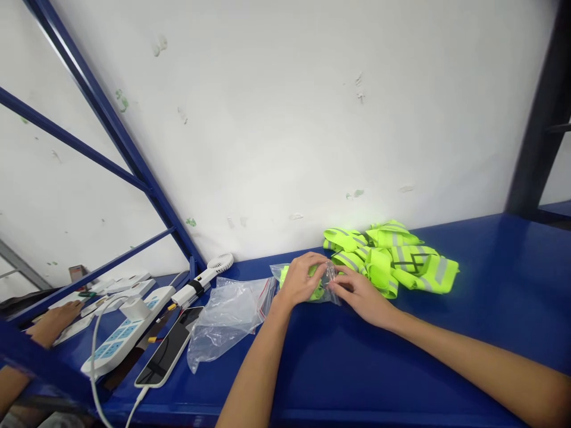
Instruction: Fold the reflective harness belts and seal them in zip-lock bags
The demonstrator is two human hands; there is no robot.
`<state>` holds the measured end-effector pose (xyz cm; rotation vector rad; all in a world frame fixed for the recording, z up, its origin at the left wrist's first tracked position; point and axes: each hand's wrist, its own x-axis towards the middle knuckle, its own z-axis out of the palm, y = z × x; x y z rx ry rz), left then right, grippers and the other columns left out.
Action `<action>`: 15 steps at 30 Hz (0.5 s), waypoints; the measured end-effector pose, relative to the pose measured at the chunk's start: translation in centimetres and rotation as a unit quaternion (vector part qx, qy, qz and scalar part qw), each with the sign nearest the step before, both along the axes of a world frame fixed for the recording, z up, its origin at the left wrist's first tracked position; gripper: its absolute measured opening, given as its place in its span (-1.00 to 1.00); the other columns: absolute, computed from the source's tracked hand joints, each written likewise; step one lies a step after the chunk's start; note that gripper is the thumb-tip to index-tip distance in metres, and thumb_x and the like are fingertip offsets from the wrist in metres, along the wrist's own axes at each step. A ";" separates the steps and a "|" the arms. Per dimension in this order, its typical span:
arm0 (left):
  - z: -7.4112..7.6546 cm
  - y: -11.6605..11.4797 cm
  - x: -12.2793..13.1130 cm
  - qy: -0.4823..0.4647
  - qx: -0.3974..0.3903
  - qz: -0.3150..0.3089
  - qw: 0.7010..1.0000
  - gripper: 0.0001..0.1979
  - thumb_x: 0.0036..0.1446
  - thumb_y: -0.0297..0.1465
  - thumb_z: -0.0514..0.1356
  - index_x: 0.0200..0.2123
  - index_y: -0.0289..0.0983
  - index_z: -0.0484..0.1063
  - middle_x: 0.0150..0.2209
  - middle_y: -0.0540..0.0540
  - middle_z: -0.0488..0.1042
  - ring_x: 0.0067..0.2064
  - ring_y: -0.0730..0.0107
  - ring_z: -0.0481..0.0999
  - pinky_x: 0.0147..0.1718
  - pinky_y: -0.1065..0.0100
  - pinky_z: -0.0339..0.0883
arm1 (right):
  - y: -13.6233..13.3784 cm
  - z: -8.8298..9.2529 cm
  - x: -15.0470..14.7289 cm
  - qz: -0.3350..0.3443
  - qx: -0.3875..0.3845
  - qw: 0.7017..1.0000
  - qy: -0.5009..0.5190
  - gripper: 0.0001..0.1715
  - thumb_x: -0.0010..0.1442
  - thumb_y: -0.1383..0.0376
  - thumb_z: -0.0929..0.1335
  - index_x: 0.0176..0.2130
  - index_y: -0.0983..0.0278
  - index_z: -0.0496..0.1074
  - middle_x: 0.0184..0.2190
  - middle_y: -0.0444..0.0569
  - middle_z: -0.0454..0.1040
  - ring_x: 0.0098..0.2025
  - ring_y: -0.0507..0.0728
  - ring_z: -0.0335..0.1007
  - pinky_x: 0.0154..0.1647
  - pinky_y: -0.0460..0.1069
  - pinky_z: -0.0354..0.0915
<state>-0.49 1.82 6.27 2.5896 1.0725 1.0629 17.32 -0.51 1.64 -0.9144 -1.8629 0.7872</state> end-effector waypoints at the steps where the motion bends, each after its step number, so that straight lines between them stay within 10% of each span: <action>1: -0.1 0.1 0.0 -0.012 0.002 0.001 1.000 -0.72 0.29 -0.30 0.03 -0.17 -0.24 0.52 -0.12 -0.10 0.55 -0.09 0.33 0.52 -0.03 0.32 0.36 | 0.1 -0.1 -0.1 -0.006 0.002 1.000 0.002 -0.61 0.25 0.10 0.27 -0.49 0.22 0.48 -0.10 0.08 0.49 0.15 0.32 0.28 0.07 0.16 0.26; 15: -1.3 0.3 0.9 0.035 0.062 0.095 0.993 -0.77 0.33 -0.35 -0.06 -0.21 -0.23 0.37 -0.27 -0.07 0.51 -0.22 0.34 0.48 -0.19 0.32 0.33 | 1.0 -0.6 -1.1 -0.068 -0.084 0.987 0.122 -0.74 0.05 0.19 0.40 -0.24 0.25 0.40 -0.36 0.02 0.56 -0.31 0.22 0.56 -0.27 0.08 0.45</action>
